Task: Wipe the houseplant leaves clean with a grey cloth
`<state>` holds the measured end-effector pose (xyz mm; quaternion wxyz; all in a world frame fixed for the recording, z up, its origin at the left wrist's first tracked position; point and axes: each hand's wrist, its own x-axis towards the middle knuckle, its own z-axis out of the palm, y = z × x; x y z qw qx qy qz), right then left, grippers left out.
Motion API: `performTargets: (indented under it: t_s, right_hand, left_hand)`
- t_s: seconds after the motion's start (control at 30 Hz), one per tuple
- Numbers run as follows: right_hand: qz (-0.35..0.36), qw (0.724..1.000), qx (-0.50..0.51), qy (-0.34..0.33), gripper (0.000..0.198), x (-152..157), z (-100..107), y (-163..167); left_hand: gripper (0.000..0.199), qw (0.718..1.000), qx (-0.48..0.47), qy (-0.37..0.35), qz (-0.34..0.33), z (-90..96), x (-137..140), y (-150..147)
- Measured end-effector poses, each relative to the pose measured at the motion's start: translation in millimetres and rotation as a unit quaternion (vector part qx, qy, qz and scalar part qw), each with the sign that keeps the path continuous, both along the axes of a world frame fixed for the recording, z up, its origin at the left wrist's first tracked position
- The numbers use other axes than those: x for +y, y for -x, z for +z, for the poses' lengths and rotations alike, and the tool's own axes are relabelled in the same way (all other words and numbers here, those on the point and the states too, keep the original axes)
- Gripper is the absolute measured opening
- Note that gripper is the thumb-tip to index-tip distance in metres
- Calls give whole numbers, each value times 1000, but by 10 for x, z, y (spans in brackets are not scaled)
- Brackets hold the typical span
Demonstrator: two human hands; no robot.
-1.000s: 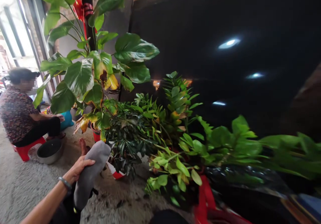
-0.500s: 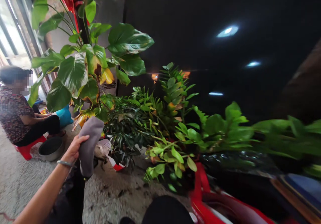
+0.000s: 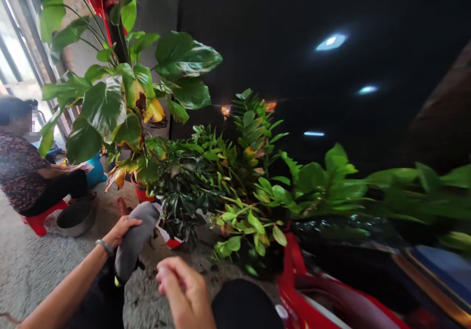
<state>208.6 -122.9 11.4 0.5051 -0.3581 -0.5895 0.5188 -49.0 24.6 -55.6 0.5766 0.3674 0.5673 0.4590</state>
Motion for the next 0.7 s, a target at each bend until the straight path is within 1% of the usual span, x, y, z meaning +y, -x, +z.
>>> performTargets:
  t_s: [0.03,0.07,0.1,0.17,0.23,0.3,0.33,0.37,0.4,0.47,0.53,0.6,0.63,0.67,0.7]
  right_hand:
    - [-65,997,-19,34,25,157,-47,-38]
    - [-117,991,-28,65,30,318,-89,-71]
    - [-149,985,-25,88,35,479,-123,-95]
    - [-169,980,4,109,47,782,-175,-111]
    - [-191,975,21,113,53,1042,-236,-92]
    - [-224,967,25,115,53,1242,-340,-61]
    - [-236,964,31,121,53,1316,-414,-51]
    - [-241,961,43,131,53,1372,-501,-46]
    - [-238,958,62,145,53,1412,-595,-47]
    - [-212,956,111,172,53,1459,-777,-61]
    - [-177,954,162,182,51,1495,-899,-83]
    - [-147,953,197,175,49,1549,-929,-105]
    - [-135,954,207,170,47,1585,-912,-117]
    - [-125,955,214,165,46,1623,-881,-129]
    - [-116,955,219,161,45,1660,-843,-142]
  left_hand:
    - [27,1000,-4,0,11,17,-49,44]
    - [29,1000,-8,-8,28,81,-70,80]
    - [31,999,-12,-23,46,183,-63,103]
    - [36,994,-26,-71,84,457,23,98]
    - [41,985,-44,-126,109,727,166,24]
    - [45,977,-58,-165,118,891,315,-94]
    - [46,976,-58,-174,119,912,375,-157]
    - [47,976,-49,-175,117,890,416,-214]
    - [46,979,-32,-165,112,829,435,-261]
    - [43,988,13,-127,92,619,395,-314]
    - [39,995,42,-75,52,374,266,-306]
    - [35,999,44,-29,9,201,106,-256]
    - [34,999,41,-13,-5,166,38,-223]
    - [32,999,38,-6,-9,174,-8,-190]
    - [31,999,37,-10,-3,222,-28,-161]
